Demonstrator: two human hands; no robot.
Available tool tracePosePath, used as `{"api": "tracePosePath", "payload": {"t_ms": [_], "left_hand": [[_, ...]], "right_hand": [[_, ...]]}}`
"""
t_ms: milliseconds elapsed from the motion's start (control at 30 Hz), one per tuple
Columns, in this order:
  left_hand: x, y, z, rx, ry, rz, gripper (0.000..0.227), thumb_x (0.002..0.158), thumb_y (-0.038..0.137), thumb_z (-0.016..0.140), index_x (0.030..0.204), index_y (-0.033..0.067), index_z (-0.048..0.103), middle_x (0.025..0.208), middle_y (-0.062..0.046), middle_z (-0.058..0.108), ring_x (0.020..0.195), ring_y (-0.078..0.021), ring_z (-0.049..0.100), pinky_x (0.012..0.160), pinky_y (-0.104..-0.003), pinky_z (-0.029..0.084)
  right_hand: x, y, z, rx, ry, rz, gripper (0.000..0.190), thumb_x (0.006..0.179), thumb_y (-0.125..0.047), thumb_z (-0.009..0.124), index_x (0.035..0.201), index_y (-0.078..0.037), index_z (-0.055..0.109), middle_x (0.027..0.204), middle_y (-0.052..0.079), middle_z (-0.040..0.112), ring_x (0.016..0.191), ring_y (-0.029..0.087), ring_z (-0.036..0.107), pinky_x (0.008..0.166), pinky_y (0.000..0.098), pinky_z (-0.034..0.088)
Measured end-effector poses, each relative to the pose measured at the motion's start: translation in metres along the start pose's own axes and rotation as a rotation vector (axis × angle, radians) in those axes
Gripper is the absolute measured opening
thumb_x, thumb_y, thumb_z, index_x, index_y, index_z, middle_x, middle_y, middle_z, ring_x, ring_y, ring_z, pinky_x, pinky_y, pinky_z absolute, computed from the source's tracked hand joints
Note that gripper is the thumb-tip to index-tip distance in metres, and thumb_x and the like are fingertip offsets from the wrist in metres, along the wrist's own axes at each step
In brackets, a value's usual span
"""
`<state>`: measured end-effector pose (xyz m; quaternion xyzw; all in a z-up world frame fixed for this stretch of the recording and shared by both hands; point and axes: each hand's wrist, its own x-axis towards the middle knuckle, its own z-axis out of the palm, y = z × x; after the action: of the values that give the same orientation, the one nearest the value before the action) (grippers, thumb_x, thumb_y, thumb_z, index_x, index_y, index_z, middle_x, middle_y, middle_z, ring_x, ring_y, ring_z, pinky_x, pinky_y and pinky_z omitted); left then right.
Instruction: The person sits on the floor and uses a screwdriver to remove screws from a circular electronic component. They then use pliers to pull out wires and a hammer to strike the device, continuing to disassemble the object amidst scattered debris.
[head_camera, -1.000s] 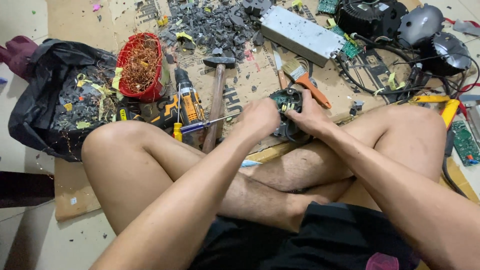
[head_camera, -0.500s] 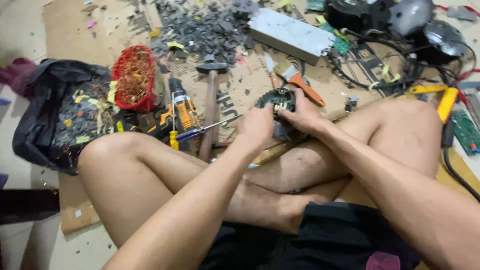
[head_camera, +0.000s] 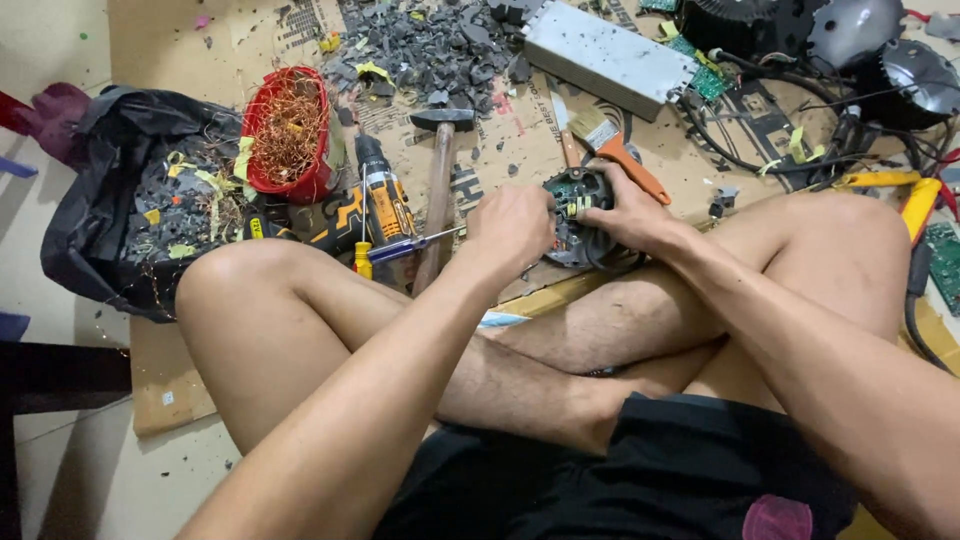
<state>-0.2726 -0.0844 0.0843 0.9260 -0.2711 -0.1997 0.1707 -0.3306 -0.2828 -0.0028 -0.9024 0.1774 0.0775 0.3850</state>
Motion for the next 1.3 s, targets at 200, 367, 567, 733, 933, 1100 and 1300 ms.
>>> {"api": "tracePosePath", "payload": {"t_ms": [200, 367, 567, 733, 933, 1100, 1300], "left_hand": [[0.013, 0.013, -0.008, 0.219, 0.026, 0.152, 0.024, 0.088, 0.011, 0.058, 0.094, 0.0056, 0.080, 0.080, -0.020, 0.074, 0.090, -0.0406, 0.075, 0.069, -0.058, 0.060], [0.045, 0.023, 0.005, 0.354, 0.044, 0.262, 0.022, 0.089, 0.010, 0.059, 0.098, -0.0007, 0.076, 0.082, -0.020, 0.073, 0.088, -0.0426, 0.074, 0.067, -0.061, 0.059], [0.053, 0.022, 0.005, 0.266, 0.003, 0.150, 0.025, 0.090, 0.015, 0.059, 0.098, -0.0005, 0.076, 0.088, -0.019, 0.076, 0.095, -0.0418, 0.074, 0.072, -0.058, 0.059], [0.044, 0.026, 0.013, -0.030, 0.026, -0.087, 0.029, 0.088, 0.023, 0.067, 0.098, -0.0036, 0.075, 0.093, -0.024, 0.074, 0.100, -0.0454, 0.071, 0.077, -0.060, 0.058], [0.012, 0.032, 0.023, -0.322, 0.029, -0.291, 0.032, 0.083, 0.024, 0.070, 0.101, -0.0007, 0.076, 0.096, -0.027, 0.074, 0.105, -0.0472, 0.070, 0.083, -0.059, 0.057], [-0.016, 0.056, 0.036, -0.615, 0.085, -0.488, 0.035, 0.097, 0.029, 0.053, 0.119, 0.0095, 0.071, 0.114, -0.022, 0.073, 0.119, -0.0415, 0.066, 0.098, -0.055, 0.055], [0.010, 0.027, 0.011, -0.289, 0.007, -0.266, 0.034, 0.094, 0.024, 0.053, 0.113, 0.0082, 0.076, 0.117, -0.021, 0.073, 0.124, -0.0399, 0.064, 0.102, -0.053, 0.052]], "right_hand": [[-0.011, -0.021, -0.009, 0.030, -0.060, 0.025, 0.078, 0.082, -0.039, 0.073, 0.151, -0.028, 0.040, 0.140, 0.026, 0.054, 0.134, 0.045, 0.049, 0.111, 0.0598, 0.039], [0.001, -0.013, -0.007, 0.002, -0.083, 0.028, 0.077, 0.084, -0.039, 0.073, 0.152, -0.026, 0.038, 0.140, 0.028, 0.054, 0.133, 0.047, 0.050, 0.112, 0.0614, 0.038], [0.009, -0.017, -0.006, -0.040, -0.089, 0.017, 0.077, 0.083, -0.045, 0.075, 0.150, -0.028, 0.041, 0.139, 0.027, 0.055, 0.133, 0.046, 0.050, 0.112, 0.0603, 0.038], [0.015, -0.009, -0.003, -0.081, -0.100, 0.014, 0.077, 0.083, -0.045, 0.073, 0.151, -0.030, 0.039, 0.141, 0.027, 0.054, 0.135, 0.045, 0.050, 0.113, 0.0587, 0.039], [0.008, -0.008, 0.000, -0.112, -0.100, 0.024, 0.082, 0.084, -0.041, 0.074, 0.155, -0.028, 0.036, 0.143, 0.025, 0.053, 0.135, 0.043, 0.050, 0.111, 0.0602, 0.040], [0.007, 0.002, 0.003, -0.038, -0.066, 0.054, 0.073, 0.088, -0.037, 0.067, 0.152, -0.019, 0.036, 0.141, 0.026, 0.054, 0.133, 0.044, 0.052, 0.109, 0.0611, 0.043], [-0.001, -0.006, -0.001, -0.065, 0.015, 0.039, 0.080, 0.081, -0.047, 0.076, 0.147, -0.016, 0.043, 0.143, 0.028, 0.052, 0.137, 0.046, 0.047, 0.115, 0.0591, 0.037]]}}
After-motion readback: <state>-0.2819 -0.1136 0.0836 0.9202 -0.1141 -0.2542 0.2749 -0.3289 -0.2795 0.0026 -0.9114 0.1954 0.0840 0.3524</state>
